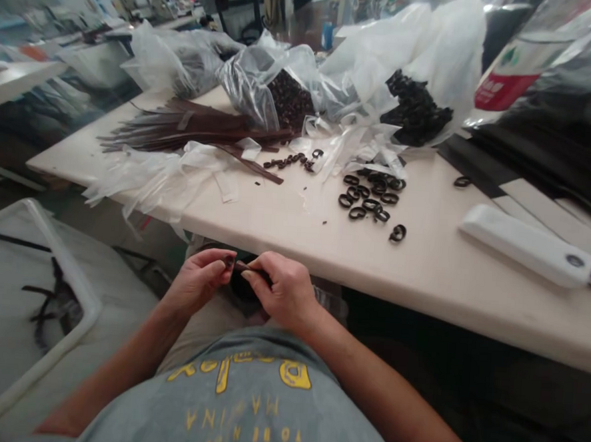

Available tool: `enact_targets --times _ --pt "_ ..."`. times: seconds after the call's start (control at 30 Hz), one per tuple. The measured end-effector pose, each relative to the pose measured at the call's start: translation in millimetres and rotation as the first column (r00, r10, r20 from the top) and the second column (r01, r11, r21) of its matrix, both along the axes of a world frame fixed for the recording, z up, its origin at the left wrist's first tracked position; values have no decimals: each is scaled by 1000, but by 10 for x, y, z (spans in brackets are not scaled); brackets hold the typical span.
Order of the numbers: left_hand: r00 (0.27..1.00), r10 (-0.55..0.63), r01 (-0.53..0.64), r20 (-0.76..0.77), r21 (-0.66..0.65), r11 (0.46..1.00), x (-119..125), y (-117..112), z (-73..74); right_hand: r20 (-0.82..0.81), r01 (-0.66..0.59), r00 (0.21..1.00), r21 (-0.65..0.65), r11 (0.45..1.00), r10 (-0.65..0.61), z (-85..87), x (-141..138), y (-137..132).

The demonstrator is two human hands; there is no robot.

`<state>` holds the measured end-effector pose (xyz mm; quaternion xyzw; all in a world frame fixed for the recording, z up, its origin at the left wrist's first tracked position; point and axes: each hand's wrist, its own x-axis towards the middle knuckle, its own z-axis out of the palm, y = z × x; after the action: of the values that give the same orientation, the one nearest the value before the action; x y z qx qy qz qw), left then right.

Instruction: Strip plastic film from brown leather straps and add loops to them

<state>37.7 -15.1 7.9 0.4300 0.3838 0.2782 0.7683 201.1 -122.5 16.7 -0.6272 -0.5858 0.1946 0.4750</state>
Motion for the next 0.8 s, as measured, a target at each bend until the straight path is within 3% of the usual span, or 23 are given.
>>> enact_targets --times 0.2,0.43,0.63,0.8 --pt "997 -68 73 -40 137 988 -73 -87 -37 65 -49 997 -15 999 49 -11 -60 13" --pt "982 -177 186 -71 137 973 -140 -123 -86 93 -116 989 45 992 111 -88 -99 -21" --pt "986 -123 147 -113 232 962 -208 -170 -91 24 -152 988 -62 986 154 -109 -139 -6" --pt "985 -70 109 -157 259 960 -332 -151 -120 250 -188 941 -176 966 229 -156 -126 -42"
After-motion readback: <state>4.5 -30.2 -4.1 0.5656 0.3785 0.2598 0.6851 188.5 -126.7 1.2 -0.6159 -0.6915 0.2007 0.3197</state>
